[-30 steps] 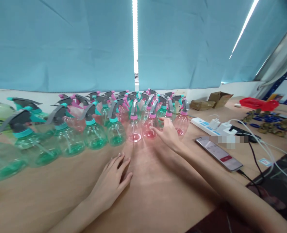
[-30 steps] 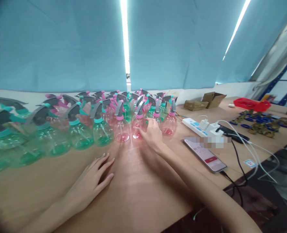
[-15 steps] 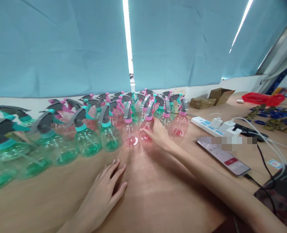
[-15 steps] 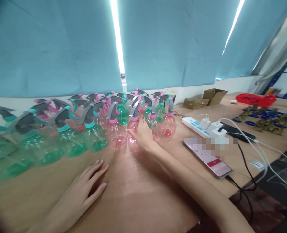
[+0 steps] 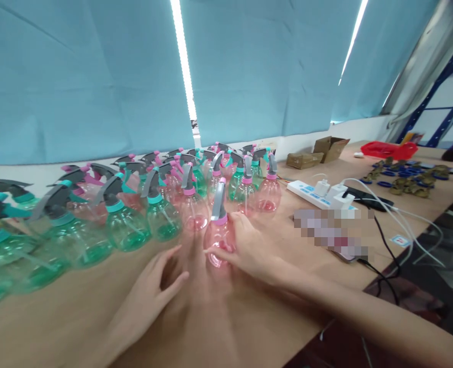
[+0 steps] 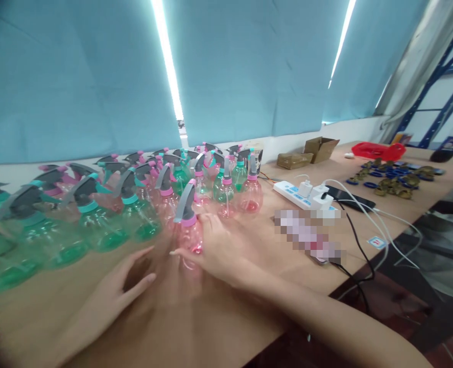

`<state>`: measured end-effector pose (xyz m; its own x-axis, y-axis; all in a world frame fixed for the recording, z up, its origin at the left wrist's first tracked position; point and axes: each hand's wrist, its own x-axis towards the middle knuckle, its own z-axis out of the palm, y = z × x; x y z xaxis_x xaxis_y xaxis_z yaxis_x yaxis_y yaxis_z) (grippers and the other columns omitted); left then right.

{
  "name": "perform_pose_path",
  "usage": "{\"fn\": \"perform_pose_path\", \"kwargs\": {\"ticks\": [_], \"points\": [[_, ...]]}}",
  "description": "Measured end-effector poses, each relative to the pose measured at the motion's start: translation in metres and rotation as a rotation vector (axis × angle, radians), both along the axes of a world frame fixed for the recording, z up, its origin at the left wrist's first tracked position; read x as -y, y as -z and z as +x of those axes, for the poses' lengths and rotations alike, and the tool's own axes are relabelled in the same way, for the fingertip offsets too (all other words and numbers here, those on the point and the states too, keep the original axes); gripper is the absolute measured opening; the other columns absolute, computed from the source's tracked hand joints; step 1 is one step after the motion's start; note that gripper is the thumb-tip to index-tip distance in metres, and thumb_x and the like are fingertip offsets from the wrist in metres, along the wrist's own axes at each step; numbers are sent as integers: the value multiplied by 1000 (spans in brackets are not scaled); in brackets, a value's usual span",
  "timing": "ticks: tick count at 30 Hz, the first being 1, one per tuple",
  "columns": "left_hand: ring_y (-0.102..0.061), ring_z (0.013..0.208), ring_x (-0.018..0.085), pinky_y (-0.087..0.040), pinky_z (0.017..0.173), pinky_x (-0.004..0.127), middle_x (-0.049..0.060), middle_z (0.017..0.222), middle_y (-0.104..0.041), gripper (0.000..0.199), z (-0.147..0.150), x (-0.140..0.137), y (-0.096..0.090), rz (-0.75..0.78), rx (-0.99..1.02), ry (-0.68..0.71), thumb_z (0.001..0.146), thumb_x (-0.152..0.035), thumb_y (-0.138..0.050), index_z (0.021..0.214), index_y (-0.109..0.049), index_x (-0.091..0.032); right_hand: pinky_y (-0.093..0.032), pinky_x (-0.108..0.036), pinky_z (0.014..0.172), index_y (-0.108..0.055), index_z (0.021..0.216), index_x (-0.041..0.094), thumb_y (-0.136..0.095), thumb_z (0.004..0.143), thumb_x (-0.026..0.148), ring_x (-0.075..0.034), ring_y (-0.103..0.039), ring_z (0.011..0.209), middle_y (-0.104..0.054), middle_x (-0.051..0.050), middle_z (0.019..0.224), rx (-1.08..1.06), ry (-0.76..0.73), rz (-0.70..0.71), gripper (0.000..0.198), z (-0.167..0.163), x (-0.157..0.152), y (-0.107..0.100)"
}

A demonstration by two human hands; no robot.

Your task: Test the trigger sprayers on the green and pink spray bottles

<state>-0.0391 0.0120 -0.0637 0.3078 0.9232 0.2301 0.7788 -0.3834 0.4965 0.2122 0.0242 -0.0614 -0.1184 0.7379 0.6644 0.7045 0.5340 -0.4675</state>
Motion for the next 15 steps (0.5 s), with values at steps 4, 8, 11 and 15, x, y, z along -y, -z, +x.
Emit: {"fn": "perform_pose_path", "kwargs": {"ticks": [4,8,11,15], "points": [[-48,134,33,-42,107,54,12,146,-50,65,19,3,-36,48,106,-16,83,-55,-58,138,-41,-25,-51,-49,89,-46,124,19,-66,80,57,-30,-59,106,-61,-13,113,-20,-70,69,61,-14,23,5],[-53,127,29,-46,103,47,9,141,-53,72,47,12,-66,64,141,112,77,-46,-69,140,-39,-27,-52,-48,87,-51,113,20,-67,77,52,-28,-61,97,-62,-10,105,-29,-55,63,51,-31,34,9],[-65,90,22,-55,80,38,3,100,-66,48,65,16,-74,31,244,145,80,-38,-65,123,-52,-23,-52,-48,87,-54,113,20,-66,77,53,-29,-62,98,-63,-11,105,10,-69,80,50,-43,41,6],[-63,78,18,-53,73,33,-1,84,-62,38,73,16,-72,39,458,120,84,-39,-63,115,-55,-20,-54,-50,84,-55,121,17,-66,75,61,-32,-64,95,-66,-13,102,52,-25,82,65,-55,49,0]]}}
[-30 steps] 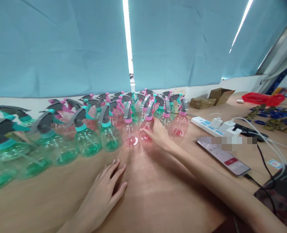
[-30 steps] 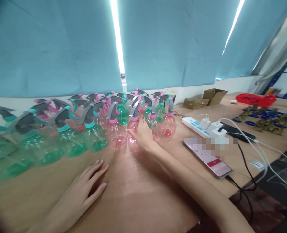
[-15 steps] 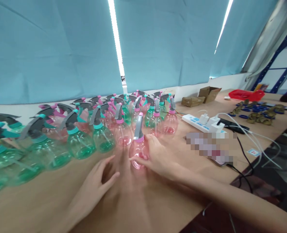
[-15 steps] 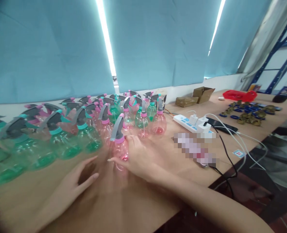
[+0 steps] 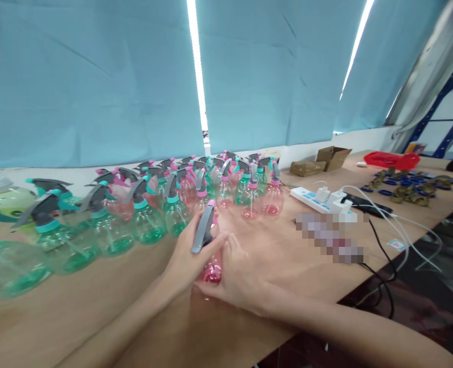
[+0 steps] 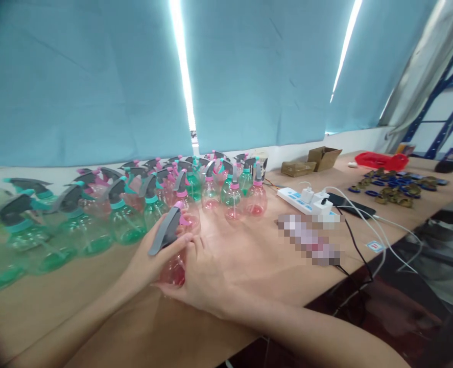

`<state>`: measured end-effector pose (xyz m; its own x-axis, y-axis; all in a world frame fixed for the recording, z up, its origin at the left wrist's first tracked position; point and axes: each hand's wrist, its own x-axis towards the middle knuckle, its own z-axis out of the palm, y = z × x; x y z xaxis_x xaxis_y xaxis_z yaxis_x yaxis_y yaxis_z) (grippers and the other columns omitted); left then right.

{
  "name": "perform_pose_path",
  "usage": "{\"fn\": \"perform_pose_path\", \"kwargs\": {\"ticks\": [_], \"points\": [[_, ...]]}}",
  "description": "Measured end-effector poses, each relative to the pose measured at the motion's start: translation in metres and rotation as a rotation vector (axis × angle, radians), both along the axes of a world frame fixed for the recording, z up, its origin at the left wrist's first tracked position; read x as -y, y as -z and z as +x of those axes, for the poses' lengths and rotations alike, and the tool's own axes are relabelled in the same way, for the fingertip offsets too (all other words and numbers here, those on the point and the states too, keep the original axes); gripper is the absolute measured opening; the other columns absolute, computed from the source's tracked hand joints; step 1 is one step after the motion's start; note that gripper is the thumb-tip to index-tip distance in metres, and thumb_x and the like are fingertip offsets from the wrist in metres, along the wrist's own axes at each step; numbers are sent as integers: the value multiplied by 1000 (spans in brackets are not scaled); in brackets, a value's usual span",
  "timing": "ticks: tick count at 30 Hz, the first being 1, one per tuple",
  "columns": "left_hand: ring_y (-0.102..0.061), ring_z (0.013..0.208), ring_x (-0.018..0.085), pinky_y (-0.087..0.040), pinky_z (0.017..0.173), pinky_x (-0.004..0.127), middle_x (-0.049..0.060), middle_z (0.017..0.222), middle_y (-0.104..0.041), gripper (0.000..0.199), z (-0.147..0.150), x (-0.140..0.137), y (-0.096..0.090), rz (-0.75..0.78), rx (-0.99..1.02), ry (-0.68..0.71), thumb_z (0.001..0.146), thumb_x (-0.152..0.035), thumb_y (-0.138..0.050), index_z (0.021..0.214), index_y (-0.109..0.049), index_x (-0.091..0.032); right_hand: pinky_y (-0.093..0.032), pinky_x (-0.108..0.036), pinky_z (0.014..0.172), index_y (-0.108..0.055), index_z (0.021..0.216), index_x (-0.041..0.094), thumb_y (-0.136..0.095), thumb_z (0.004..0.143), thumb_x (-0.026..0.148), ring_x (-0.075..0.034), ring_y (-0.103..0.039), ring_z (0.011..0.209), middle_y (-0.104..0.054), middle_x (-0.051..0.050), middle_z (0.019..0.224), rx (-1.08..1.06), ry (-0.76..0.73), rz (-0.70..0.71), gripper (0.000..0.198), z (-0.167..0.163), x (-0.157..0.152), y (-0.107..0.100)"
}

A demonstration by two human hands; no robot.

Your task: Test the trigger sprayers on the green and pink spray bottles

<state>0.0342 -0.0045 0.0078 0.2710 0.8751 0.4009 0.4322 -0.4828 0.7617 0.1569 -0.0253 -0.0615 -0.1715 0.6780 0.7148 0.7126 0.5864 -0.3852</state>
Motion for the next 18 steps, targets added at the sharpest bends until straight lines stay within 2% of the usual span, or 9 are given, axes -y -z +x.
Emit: {"fn": "perform_pose_path", "kwargs": {"ticks": [3,6,8,11,14,15,18], "points": [[-64,82,17,-53,75,31,0,89,-64,33,-3,-2,7,-16,117,19,86,-38,-62,114,-57,-21,-53,-53,87,-57,121,14,-64,77,64,-36,-63,102,-67,-16,103,84,0,9,67,-7,5,-2],[-65,80,17,-53,74,29,0,91,-67,27,-9,-4,12,-10,137,-1,87,-34,-60,111,-60,-21,-53,-52,90,-56,125,13,-63,76,69,-35,-62,107,-66,-16,109,42,-38,-55,74,-8,11,-11],[-65,80,17,-53,73,29,0,90,-67,22,-12,-3,12,7,129,-22,85,-28,-59,106,-61,-21,-55,-46,88,-54,128,18,-69,73,67,-30,-64,104,-66,-12,113,-31,-162,-162,75,1,13,-24],[-67,83,19,-54,76,32,1,90,-69,21,-14,-2,10,6,135,-14,81,-25,-58,101,-63,-20,-57,-42,82,-59,125,26,-69,79,58,-25,-68,93,-71,-5,106,21,-376,-275,58,29,5,-45],[-68,84,21,-55,76,34,2,89,-70,26,-14,0,8,1,132,-18,79,-26,-55,103,-63,-20,-59,-34,74,-64,120,30,-66,86,48,-21,-70,93,-72,-1,111,54,-562,-504,39,60,-23,-48],[-68,84,21,-55,76,35,2,89,-70,27,-14,1,7,2,114,-28,78,-26,-54,103,-63,-20,-59,-34,78,-65,119,29,-65,87,41,-20,-69,99,-71,-1,116,37,-572,-523,34,67,-36,-42],[-68,84,21,-56,77,37,1,86,-71,25,-14,2,6,13,71,-110,75,-28,-53,97,-63,-22,-54,-39,92,-71,106,23,-62,89,22,-20,-68,104,-73,-3,110,-36,-343,-374,19,74,-72,-13]]}}
